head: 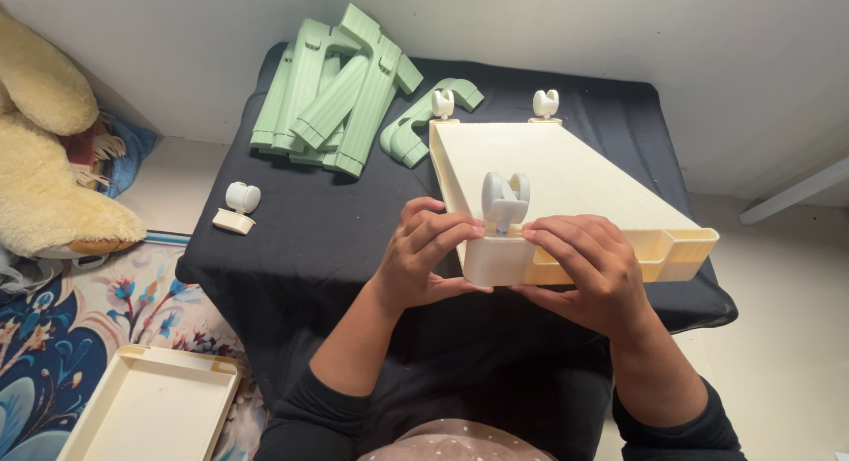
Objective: The person assembles a small plastic shelving unit by attaching white caster wheels to the bottom of a cream-colored tray and then inserting light green legs into the tray's corners. The person handles multiple trays and legs, stacking them as they work.
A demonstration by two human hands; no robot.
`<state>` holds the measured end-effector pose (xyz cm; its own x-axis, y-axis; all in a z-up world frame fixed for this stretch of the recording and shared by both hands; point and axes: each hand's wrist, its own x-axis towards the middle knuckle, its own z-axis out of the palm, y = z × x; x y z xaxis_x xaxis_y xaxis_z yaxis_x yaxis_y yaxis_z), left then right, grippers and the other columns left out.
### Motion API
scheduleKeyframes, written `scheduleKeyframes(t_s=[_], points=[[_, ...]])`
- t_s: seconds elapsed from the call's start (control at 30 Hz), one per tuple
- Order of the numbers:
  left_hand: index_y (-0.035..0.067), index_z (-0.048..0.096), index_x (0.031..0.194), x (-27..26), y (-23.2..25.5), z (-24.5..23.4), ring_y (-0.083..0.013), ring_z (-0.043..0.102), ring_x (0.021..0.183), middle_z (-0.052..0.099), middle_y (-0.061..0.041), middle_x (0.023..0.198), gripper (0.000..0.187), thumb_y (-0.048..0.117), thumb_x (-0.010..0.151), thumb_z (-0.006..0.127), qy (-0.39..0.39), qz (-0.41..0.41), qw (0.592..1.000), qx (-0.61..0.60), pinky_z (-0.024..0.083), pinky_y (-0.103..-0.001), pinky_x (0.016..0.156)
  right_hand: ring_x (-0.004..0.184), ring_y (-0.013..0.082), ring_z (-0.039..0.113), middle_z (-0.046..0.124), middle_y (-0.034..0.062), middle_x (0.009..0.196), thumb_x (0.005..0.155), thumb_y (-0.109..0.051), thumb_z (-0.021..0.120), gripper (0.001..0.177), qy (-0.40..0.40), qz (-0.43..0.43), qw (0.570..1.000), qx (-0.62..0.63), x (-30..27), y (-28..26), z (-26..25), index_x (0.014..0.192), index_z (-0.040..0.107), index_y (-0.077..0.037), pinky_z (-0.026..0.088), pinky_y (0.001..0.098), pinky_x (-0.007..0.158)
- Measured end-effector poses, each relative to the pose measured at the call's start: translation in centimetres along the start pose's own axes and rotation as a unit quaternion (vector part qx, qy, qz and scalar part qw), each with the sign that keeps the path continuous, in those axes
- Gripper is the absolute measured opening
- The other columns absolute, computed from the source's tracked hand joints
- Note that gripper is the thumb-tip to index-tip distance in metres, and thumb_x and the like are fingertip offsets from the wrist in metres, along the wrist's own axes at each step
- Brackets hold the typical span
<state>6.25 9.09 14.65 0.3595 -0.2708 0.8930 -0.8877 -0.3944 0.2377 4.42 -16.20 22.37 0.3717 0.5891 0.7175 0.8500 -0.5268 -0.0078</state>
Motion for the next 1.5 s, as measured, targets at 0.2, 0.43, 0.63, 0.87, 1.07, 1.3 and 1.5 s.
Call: scheduleKeyframes(t_s=[0.2, 0.43, 0.63, 0.87, 1.07, 1.3, 1.5], points=[[0.013, 0.055, 0.139, -0.7, 0.6, -0.8, -0.0283, 0.055, 0.138, 0.06, -0.005, 0.139, 0.07, 0.029, 0.08, 0.088, -0.027, -0.058, 0.993, -0.099, 0.045, -0.048, 0.124, 0.11, 0.0261, 0.066, 0.067, 0.0072, 0.119, 0.071, -0.026, 0.094, 0.065, 0.024, 0.02, 0.999, -0.017, -1.9, -0.6, 2.5, 0.125, 0.062, -0.008, 0.052, 0.0419, 0.095], [0.012, 0.049, 0.145, -4.4, 0.9, -0.5, -0.036, 0.053, 0.145, 0.057, -0.014, 0.15, 0.071, 0.0, 0.083, 0.082, -0.071, -0.173, 0.968, -0.166, 0.048, -0.045, 0.119, 0.119, 0.0248, 0.064, 0.065, 0.0046, 0.125, 0.075, -0.019, 0.093, 0.062, 0.065, 0.07, 0.993, -0.069, -5.9, -1.9, 9.1, 0.127, 0.059, -0.012, 0.048, 0.042, 0.104], [0.011, 0.05, 0.142, -7.5, -1.1, 1.1, -0.0329, 0.06, 0.136, 0.06, -0.013, 0.145, 0.07, -0.002, 0.082, 0.083, -0.036, -0.181, 0.974, -0.132, 0.053, -0.04, 0.113, 0.124, 0.0224, 0.06, 0.062, 0.0027, 0.128, 0.08, -0.019, 0.089, 0.059, 0.055, 0.072, 0.991, -0.095, -7.6, -1.3, 13.3, 0.129, 0.056, -0.013, 0.046, 0.042, 0.108], [0.013, 0.054, 0.14, -9.9, -1.9, 1.6, -0.03, 0.066, 0.126, 0.062, -0.01, 0.143, 0.067, -0.002, 0.082, 0.083, -0.044, -0.216, 0.971, -0.088, 0.06, -0.035, 0.101, 0.129, 0.0214, 0.058, 0.059, 0.0025, 0.133, 0.085, -0.019, 0.089, 0.059, 0.039, 0.075, 0.991, -0.1, -9.6, -1.1, 16.2, 0.132, 0.054, -0.013, 0.043, 0.0413, 0.113], [0.011, 0.052, 0.139, -9.9, -1.6, 1.3, -0.0283, 0.065, 0.12, 0.062, -0.008, 0.14, 0.066, 0.005, 0.081, 0.083, -0.093, -0.182, 0.979, 0.021, 0.052, -0.039, 0.102, 0.131, 0.0208, 0.057, 0.059, 0.0021, 0.134, 0.084, -0.02, 0.089, 0.061, 0.029, 0.092, 0.989, -0.11, -10.2, -1.5, 17.2, 0.133, 0.053, -0.015, 0.042, 0.0399, 0.114], [0.01, 0.056, 0.138, -11.1, -1.1, -2.0, -0.028, 0.066, 0.118, 0.065, -0.007, 0.136, 0.054, 0.011, 0.089, 0.078, -0.093, -0.222, 0.969, 0.062, 0.051, -0.041, 0.101, 0.126, 0.0332, 0.057, 0.059, 0.0106, 0.127, 0.074, -0.009, 0.083, 0.046, 0.048, 0.148, 0.987, 0.035, -8.8, -3.7, 16.3, 0.115, 0.062, -0.009, 0.039, 0.049, 0.109], [0.01, 0.063, 0.126, -14.8, -2.8, -10.2, -0.0324, 0.064, 0.121, 0.067, -0.009, 0.128, 0.034, 0.011, 0.093, 0.073, 0.031, -0.277, 0.938, 0.205, 0.049, -0.044, 0.105, 0.122, 0.0326, 0.059, 0.06, 0.0117, 0.125, 0.083, -0.007, 0.077, 0.027, 0.114, 0.084, 0.974, 0.176, -4.3, -8.3, 19.8, 0.107, 0.065, -0.011, 0.049, 0.0425, 0.107]])
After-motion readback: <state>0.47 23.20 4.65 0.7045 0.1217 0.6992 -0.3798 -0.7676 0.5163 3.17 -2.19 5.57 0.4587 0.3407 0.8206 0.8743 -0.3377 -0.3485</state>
